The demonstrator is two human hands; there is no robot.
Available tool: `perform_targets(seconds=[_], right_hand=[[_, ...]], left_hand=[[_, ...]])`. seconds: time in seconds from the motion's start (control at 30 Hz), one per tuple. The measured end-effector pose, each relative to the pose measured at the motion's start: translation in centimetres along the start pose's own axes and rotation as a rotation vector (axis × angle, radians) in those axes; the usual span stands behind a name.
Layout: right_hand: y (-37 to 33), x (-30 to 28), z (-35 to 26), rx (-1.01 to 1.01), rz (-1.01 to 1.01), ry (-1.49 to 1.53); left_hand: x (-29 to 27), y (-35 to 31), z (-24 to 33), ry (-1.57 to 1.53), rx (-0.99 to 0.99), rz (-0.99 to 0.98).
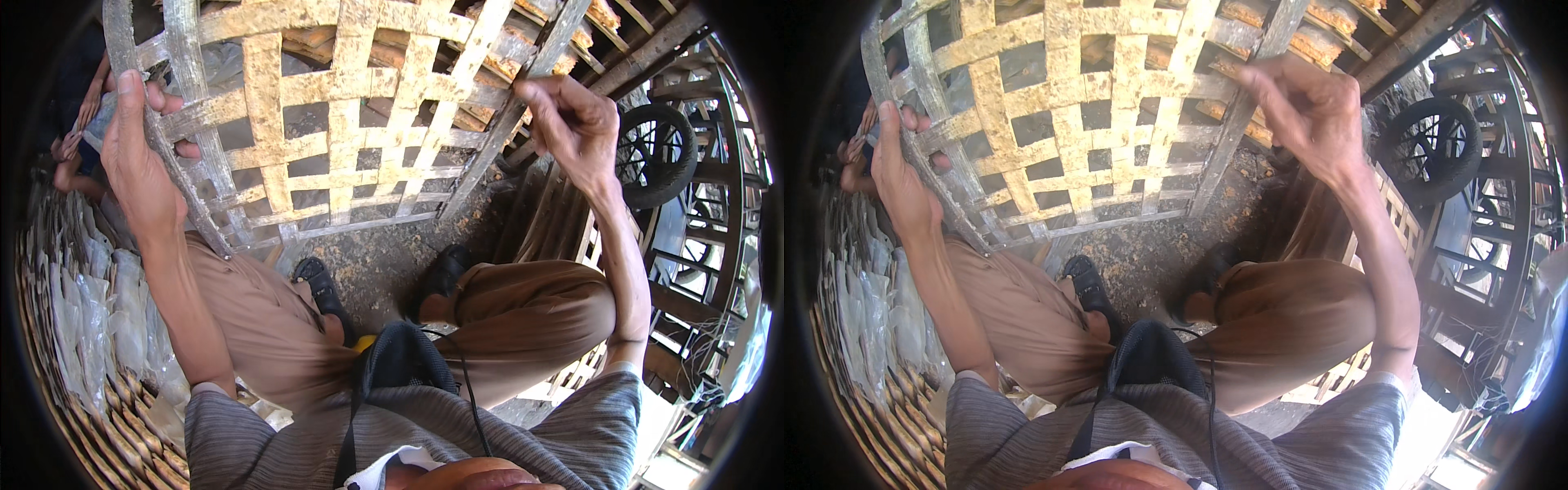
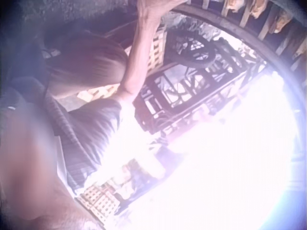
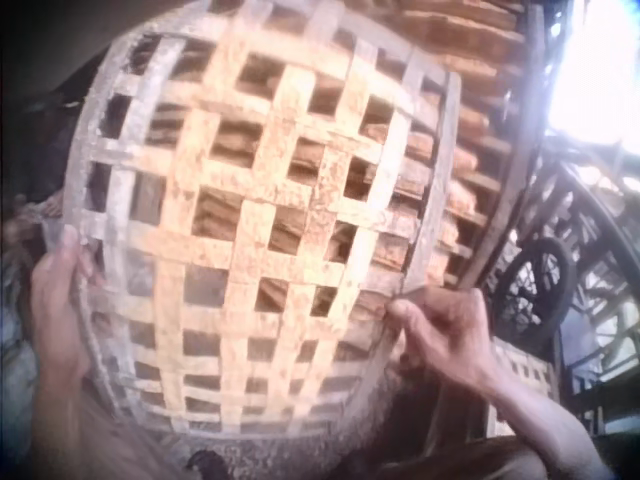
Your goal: The person holds a square wooden lattice frame and repeatedly taps its edges against a nearby stack of similar frames to remove debris or align joints. The person rotates the frame to work on different sides and continues tapping until the clip ends.
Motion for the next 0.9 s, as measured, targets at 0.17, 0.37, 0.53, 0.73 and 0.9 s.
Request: perform_targets(seconds=[0.17,0.37,0.53,0.73,0.9], right_hand=[[-1.3,2.6,-1.6,-0.291,-0.388,-0.498],[-1.1,4.7,0.4,-0.332,-0.450,-0.493],[-0.9,5.1,2.7,0.292,-0.319,0.146],[-1.5,4.8,-0.4,-0.062,-0.466,-0.317],[-2.1,6.5,1.9,0.272,-0.624,-0.099]], left_hand=[[-0.6,0.4,-0.4,-0.046,-0.054,0.007],[0.8,-0.6,0.0,0.015,0.002,-0.016],[-0.3,0.1,-0.4,-0.031,-0.022,-0.001],[-0.1,0.1,-0.5,-0.054,-0.029,-0.014],[0.8,-0.6,-0.2,-0.037,-0.015,-0.101]])
Point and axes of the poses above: each hand's wrist, its own y-axis towards the middle knuckle, its own x-axis out of the palm, z = x × y, the point moved 5 cm from there along y, towards the middle knuckle, and after that the axes turned 5 degrees about z, right-handed, at the moved point
